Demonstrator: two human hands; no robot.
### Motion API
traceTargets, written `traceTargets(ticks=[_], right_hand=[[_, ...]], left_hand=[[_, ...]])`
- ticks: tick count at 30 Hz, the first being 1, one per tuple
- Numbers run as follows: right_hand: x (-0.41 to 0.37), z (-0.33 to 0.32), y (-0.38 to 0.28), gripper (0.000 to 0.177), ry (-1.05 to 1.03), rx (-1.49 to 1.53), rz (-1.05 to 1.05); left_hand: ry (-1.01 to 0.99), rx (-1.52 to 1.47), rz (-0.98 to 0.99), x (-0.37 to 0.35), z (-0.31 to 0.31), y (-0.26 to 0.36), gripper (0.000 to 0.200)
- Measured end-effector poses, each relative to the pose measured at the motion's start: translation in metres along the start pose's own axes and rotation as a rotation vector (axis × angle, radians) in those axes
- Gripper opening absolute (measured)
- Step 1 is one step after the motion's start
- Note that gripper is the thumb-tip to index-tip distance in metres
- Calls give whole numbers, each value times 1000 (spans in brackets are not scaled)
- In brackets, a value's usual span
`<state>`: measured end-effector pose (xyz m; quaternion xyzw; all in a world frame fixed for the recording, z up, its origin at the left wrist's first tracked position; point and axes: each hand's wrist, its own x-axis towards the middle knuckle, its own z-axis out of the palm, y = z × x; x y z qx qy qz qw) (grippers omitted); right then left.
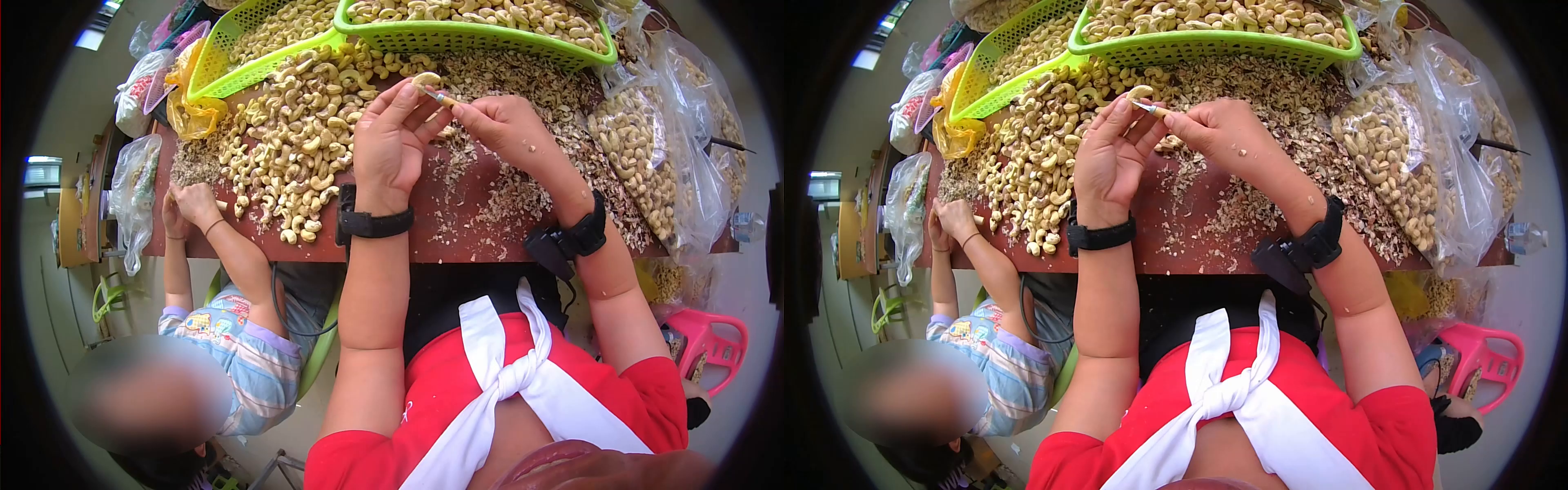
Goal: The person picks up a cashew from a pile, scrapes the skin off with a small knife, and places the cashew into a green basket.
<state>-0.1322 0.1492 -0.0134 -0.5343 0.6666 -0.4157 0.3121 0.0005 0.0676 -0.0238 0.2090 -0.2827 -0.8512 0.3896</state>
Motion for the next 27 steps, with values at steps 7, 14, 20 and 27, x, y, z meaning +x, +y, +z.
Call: traceTargets(ticks=[7, 14, 20, 27], right_hand=[[0, 1, -2, 43, 74, -60, -44], [-1, 0, -3, 41, 77, -61, -38], [-1, -1, -4, 41, 64, -33, 31], [3, -10, 8, 44, 133, -90, 30]], left_hand=[[16, 15, 61, -1, 1, -1, 12], [50, 33, 159, -3, 7, -7, 5], [65, -23, 178, -6, 11, -10, 7], [43, 187, 296, -7, 12, -12, 18]])
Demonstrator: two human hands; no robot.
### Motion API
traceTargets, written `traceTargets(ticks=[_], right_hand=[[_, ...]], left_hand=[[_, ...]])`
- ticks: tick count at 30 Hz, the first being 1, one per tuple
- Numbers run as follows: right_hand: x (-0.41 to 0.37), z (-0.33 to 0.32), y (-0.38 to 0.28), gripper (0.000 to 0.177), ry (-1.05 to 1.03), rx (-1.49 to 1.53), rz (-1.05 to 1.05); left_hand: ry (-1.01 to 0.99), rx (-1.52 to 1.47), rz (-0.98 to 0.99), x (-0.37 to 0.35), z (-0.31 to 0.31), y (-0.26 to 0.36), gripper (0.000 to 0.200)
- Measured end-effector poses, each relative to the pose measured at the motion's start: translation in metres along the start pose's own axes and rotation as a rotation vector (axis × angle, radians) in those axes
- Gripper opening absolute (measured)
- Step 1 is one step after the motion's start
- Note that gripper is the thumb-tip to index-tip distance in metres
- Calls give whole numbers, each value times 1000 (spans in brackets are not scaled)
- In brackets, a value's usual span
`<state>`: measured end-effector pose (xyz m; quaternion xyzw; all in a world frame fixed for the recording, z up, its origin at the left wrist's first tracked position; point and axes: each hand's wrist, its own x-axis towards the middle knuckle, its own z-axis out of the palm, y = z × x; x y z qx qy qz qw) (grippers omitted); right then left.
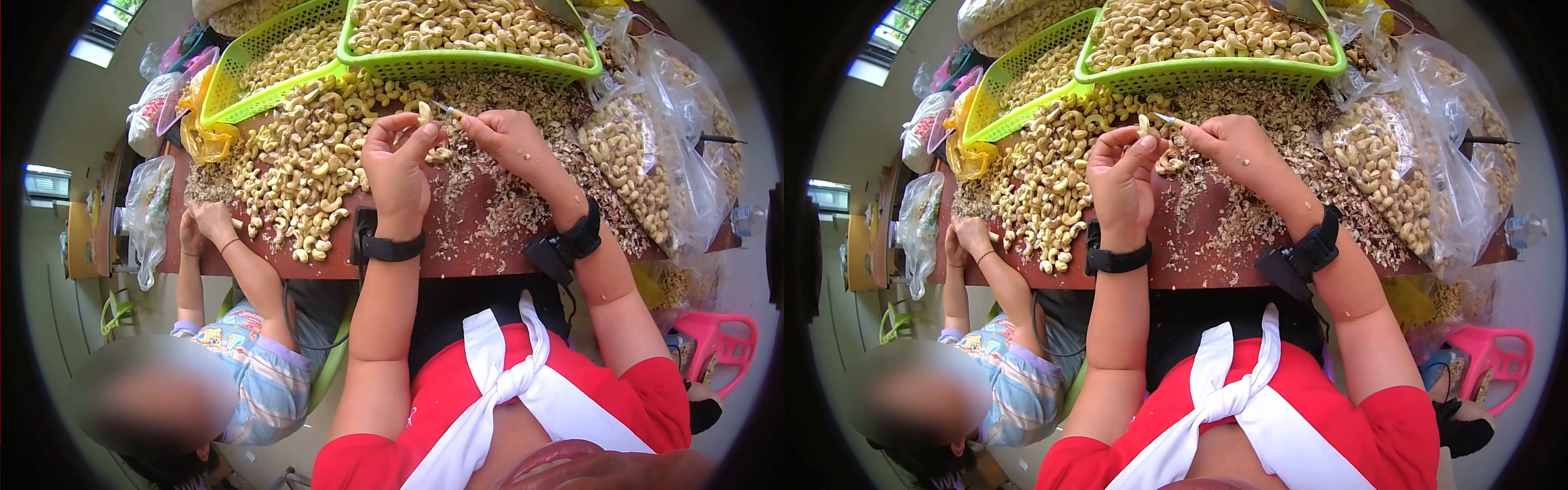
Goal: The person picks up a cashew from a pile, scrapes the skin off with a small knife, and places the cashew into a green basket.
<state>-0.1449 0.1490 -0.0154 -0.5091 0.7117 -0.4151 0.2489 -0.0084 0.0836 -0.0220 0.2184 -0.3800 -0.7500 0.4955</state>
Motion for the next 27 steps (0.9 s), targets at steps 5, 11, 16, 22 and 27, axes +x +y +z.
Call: traceTargets(ticks=[5, 11, 16, 22, 27], right_hand=[[-2, -3, -5, 44, -50, 35, 54], [-4, -1, -8, 41, -76, 73, 25], [-7, 2, -9, 38, -108, 150, 12], [-5, 3, -8, 38, -81, 89, -29], [-1, -3, 0, 42, -93, 85, 76]], left_hand=[[-1, -130, -22, 3, -6, -4, 14], [10, -164, -156, 1, -1, 3, 16], [22, -202, -193, 3, -1, 3, 19], [-15, -160, -168, 2, -1, 2, 16], [-22, -194, -143, 1, 1, 3, 16]])
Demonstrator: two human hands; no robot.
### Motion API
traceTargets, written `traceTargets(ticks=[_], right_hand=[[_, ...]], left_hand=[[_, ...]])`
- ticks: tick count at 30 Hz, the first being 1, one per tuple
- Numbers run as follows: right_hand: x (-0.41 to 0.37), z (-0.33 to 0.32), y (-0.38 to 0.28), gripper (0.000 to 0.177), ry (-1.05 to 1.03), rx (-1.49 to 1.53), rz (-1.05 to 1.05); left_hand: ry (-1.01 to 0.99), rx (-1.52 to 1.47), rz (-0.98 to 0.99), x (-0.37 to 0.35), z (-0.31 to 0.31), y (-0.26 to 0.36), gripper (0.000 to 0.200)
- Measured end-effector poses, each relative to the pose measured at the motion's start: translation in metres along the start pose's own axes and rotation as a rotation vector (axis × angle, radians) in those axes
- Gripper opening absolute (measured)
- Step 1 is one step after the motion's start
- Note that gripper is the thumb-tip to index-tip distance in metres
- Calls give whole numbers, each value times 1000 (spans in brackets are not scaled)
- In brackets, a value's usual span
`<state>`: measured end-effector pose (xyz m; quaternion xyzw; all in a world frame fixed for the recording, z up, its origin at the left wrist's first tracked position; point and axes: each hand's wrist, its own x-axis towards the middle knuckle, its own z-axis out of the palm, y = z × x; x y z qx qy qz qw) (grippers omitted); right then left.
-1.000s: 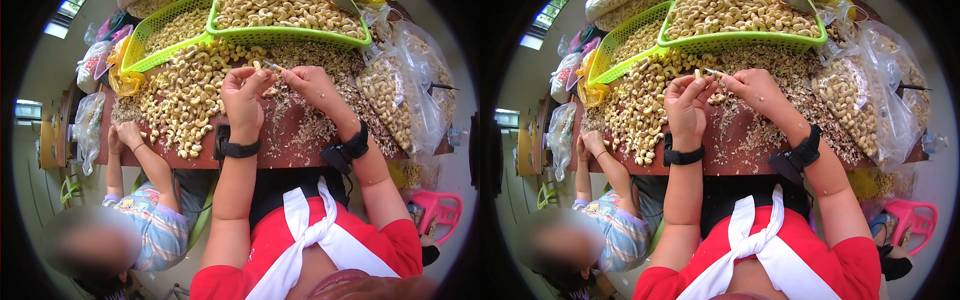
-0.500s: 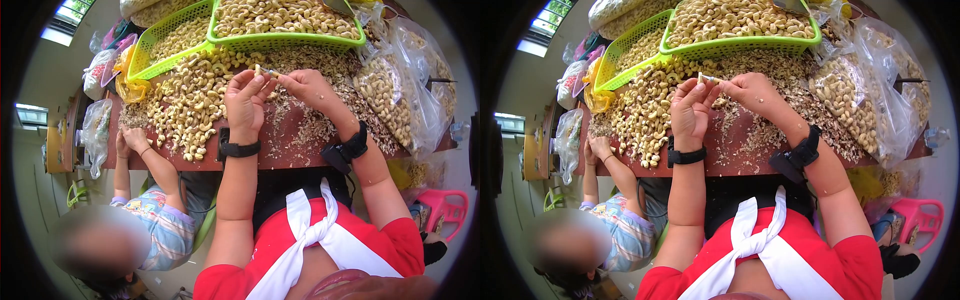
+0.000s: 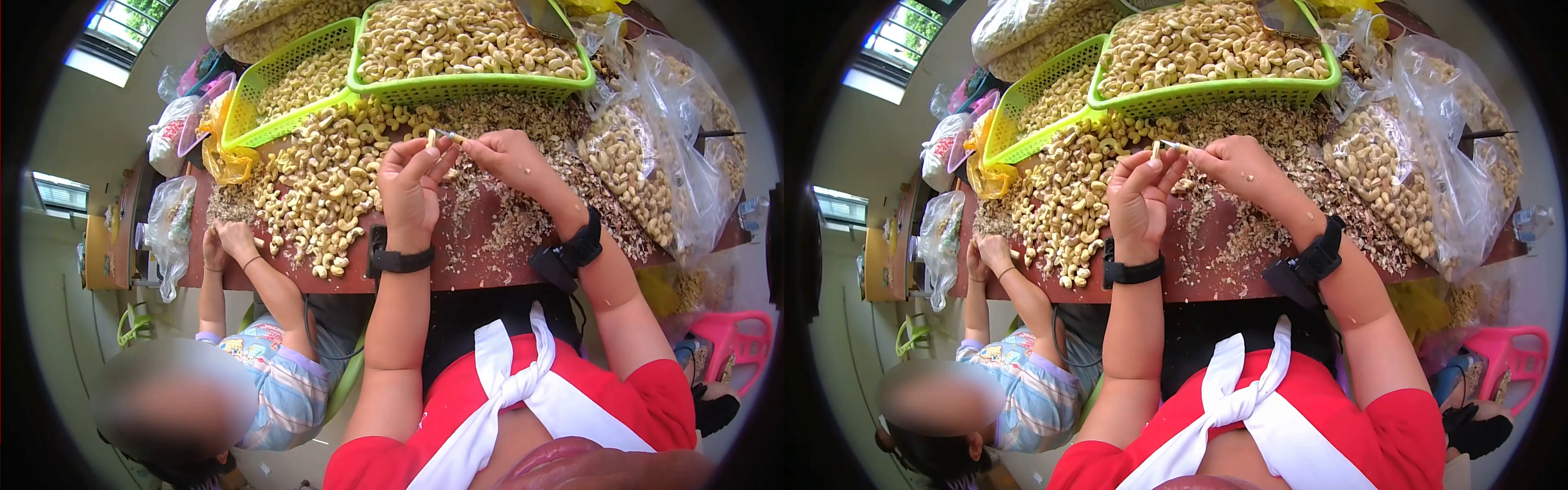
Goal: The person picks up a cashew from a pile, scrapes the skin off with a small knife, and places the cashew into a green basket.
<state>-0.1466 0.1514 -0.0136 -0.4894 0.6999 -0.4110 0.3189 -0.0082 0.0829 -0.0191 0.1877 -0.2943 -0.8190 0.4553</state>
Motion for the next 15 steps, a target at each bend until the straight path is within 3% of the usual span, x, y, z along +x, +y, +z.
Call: traceTargets(ticks=[5, 9, 15], right_hand=[[2, -8, 0, 41, 70, -35, -21], [3, -6, 5, 42, 90, -39, -67], [3, -11, 5, 42, 122, -63, -92]], left_hand=[[108, 558, 507, -8, 11, -3, 11], [16, 783, 971, -23, 34, 3, 15], [-58, 900, 1296, -39, 68, 28, 19]])
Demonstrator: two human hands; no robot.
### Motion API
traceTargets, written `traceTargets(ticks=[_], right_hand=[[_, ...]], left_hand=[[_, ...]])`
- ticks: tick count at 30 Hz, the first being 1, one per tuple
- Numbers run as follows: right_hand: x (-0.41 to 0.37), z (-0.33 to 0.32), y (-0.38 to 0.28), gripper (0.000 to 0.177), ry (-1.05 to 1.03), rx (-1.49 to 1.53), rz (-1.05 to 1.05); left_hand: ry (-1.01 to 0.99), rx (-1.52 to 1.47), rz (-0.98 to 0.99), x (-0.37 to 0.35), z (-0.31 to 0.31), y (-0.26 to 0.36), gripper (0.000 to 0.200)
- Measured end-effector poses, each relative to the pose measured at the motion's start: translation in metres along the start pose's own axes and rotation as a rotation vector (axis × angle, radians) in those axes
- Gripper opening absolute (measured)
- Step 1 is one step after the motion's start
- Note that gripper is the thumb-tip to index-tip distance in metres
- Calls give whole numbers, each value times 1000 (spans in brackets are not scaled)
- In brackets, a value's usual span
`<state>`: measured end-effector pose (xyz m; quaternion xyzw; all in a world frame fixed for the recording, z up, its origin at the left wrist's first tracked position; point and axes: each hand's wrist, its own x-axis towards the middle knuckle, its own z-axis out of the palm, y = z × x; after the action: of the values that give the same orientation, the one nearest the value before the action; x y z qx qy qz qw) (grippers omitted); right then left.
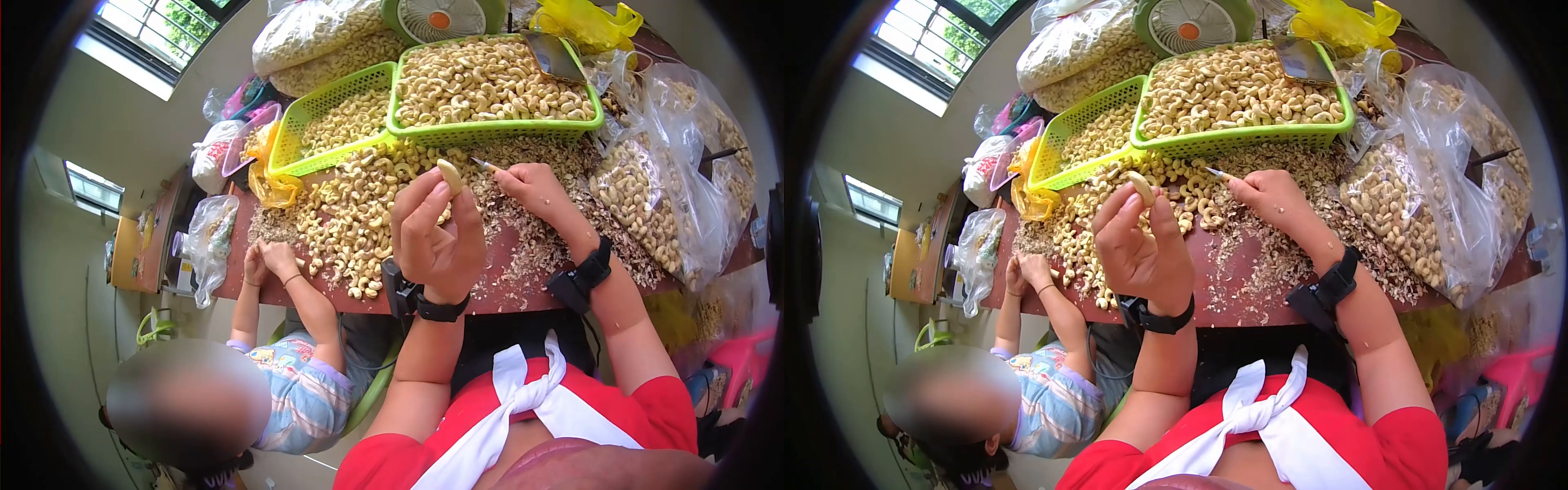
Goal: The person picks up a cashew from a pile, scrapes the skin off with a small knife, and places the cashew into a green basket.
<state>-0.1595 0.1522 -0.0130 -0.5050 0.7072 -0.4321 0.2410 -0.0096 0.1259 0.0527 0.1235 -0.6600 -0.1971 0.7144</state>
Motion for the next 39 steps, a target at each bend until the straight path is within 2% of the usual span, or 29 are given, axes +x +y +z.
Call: traceTargets(ticks=[2, 3, 4, 5, 7, 8, 10, 12, 14, 16, 18, 20, 22, 23, 28, 31, 32, 34, 35, 36, 38, 39], right_hand=[[1, -3, -1, 42, -2, -19, -44], [2, -4, -3, 40, -10, 0, 5], [0, -4, -3, 38, -23, 17, 61], [0, -3, -2, 38, 2, -5, 24], [-1, -4, -4, 38, 3, -6, -5], [0, -4, -3, 38, 30, -5, -41], [0, -6, -3, 39, 27, 40, 3], [1, -7, 1, 44, 23, -23, 31], [4, -7, 5, 45, 7, -54, 27], [3, -5, 6, 46, -4, -86, 8], [2, -1, 6, 47, 63, -36, -78], [3, -1, 7, 46, 44, -36, -57], [3, -1, 8, 44, 34, -54, -31], [3, -1, 8, 44, 35, -52, -28], [2, -2, 9, 44, 28, -24, -45], [3, -3, 8, 46, 14, -74, -49], [2, -3, 8, 46, 12, -75, -45], [2, -3, 5, 47, 29, -33, -57], [2, -2, 7, 46, 59, -12, -66], [2, -2, 6, 46, 62, -10, -65], [1, -1, 4, 46, 45, 30, -45], [1, 0, 4, 46, 44, 29, -39]], left_hand=[[85, 153, 222, 22, 1, -1, 20], [120, 225, 195, 36, 0, -8, 19], [134, 255, 153, 56, -2, -26, 19], [98, 253, -72, 75, -4, -38, 27], [42, 387, -198, 89, -15, -58, 42], [73, 282, -221, 85, -22, -68, 42], [8, 214, -368, 64, -27, -64, 36], [-213, 168, -589, 38, -28, -60, 27], [-475, 233, -661, 9, -33, -75, 20], [-601, 397, -768, -7, -32, -79, 19], [-640, 495, -759, -12, -32, -84, 19], [-674, 599, -741, -16, -32, -92, 19], [-745, 644, -590, -19, -30, -99, 20], [-783, 658, -618, -23, -27, -102, 18], [-780, 676, -576, -34, -16, -114, 12], [-647, 644, -407, -35, -14, -110, 9], [-649, 643, -412, -35, -14, -106, 9], [-459, 322, -841, -24, -11, -90, 12], [-389, 150, -794, -38, -16, -114, 9], [-392, 150, -793, -35, -14, -110, 9], [-152, -329, -1025, -33, -12, -102, 6], [-166, -365, -1040, -33, -13, -104, 7]])
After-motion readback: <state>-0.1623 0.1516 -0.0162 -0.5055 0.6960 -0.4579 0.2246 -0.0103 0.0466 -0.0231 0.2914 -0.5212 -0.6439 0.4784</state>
